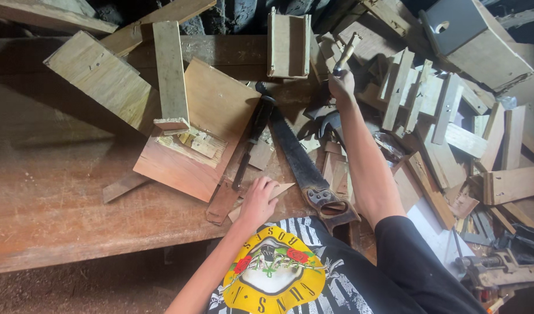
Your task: The person uses a hammer and chisel to carve a small wooden piece on a cluttered workbench, then uses a hand saw to cut the wood. The person repeatedly adjusts the wood and tools while working.
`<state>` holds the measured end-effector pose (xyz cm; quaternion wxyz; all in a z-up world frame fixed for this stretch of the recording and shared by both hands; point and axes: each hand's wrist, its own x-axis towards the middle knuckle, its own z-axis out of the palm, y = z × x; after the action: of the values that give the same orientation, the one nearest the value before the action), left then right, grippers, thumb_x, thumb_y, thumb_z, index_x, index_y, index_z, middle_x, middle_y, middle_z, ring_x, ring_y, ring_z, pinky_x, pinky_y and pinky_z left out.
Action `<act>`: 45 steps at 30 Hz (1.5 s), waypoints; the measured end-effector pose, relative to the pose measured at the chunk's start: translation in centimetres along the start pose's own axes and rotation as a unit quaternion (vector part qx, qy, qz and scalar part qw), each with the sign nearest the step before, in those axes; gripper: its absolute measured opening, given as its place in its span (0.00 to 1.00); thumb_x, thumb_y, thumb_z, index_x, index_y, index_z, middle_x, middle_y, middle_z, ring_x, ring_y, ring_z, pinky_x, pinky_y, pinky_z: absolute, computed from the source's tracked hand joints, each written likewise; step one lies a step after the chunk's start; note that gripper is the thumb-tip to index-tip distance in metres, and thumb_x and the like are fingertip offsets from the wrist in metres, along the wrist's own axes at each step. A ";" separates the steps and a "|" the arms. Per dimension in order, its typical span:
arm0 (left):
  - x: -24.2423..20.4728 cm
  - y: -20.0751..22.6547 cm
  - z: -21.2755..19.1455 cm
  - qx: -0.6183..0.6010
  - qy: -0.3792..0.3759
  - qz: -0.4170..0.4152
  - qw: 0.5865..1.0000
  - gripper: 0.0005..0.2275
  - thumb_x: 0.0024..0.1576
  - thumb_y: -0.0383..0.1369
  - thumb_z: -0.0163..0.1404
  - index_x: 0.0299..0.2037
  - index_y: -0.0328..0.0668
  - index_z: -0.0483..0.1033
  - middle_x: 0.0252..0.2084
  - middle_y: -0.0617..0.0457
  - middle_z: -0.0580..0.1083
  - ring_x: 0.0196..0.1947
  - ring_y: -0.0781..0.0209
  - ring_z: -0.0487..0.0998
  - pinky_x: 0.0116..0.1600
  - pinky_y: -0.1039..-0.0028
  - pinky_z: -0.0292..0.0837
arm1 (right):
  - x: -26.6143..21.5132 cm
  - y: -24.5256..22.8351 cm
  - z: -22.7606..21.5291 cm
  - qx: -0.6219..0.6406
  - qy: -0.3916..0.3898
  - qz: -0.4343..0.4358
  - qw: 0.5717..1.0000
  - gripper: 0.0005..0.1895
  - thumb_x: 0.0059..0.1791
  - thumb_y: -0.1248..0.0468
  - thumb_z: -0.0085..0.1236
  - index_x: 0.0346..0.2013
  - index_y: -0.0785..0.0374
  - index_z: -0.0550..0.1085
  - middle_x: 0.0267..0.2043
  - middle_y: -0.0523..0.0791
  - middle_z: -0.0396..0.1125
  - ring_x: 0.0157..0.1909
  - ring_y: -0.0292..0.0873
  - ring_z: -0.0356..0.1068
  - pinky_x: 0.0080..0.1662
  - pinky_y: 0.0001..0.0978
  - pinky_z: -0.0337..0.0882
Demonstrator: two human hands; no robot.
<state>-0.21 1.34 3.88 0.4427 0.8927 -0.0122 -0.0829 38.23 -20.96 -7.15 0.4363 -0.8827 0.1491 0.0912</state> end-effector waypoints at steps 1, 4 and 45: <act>-0.1 0.2 -0.4 -0.012 -0.003 -0.004 1.000 0.18 0.47 0.25 0.60 0.49 0.39 0.74 0.51 0.48 0.70 0.55 0.46 0.69 0.59 0.60 0.66 | 0.3 0.2 0.4 0.002 0.013 -0.004 1.000 0.09 0.48 0.62 0.55 0.33 0.66 0.73 0.26 0.47 0.68 0.24 0.40 0.69 0.27 0.36 0.68; -0.9 0.6 -1.4 -0.044 0.003 -0.005 0.999 0.19 0.47 0.25 0.60 0.50 0.38 0.74 0.51 0.47 0.70 0.55 0.46 0.70 0.58 0.61 0.67 | 1.3 1.0 1.4 -0.020 0.056 -0.042 0.997 0.11 0.45 0.61 0.59 0.36 0.66 0.74 0.30 0.50 0.71 0.30 0.46 0.73 0.34 0.40 0.72; 3.9 1.6 -3.7 -0.154 0.059 -0.079 0.983 0.16 0.53 0.33 0.60 0.50 0.35 0.81 0.44 0.47 0.83 0.36 0.55 0.84 0.43 0.68 0.77 | -19.2 -4.3 -3.1 0.395 -0.038 -0.022 0.918 0.09 0.48 0.74 0.50 0.43 0.66 0.67 0.35 0.45 0.69 0.31 0.42 0.73 0.33 0.35 0.76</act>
<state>4.33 2.89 6.80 0.5672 0.8151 0.0975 -0.0660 21.80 -17.48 3.50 0.7568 -0.6375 0.1363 0.0488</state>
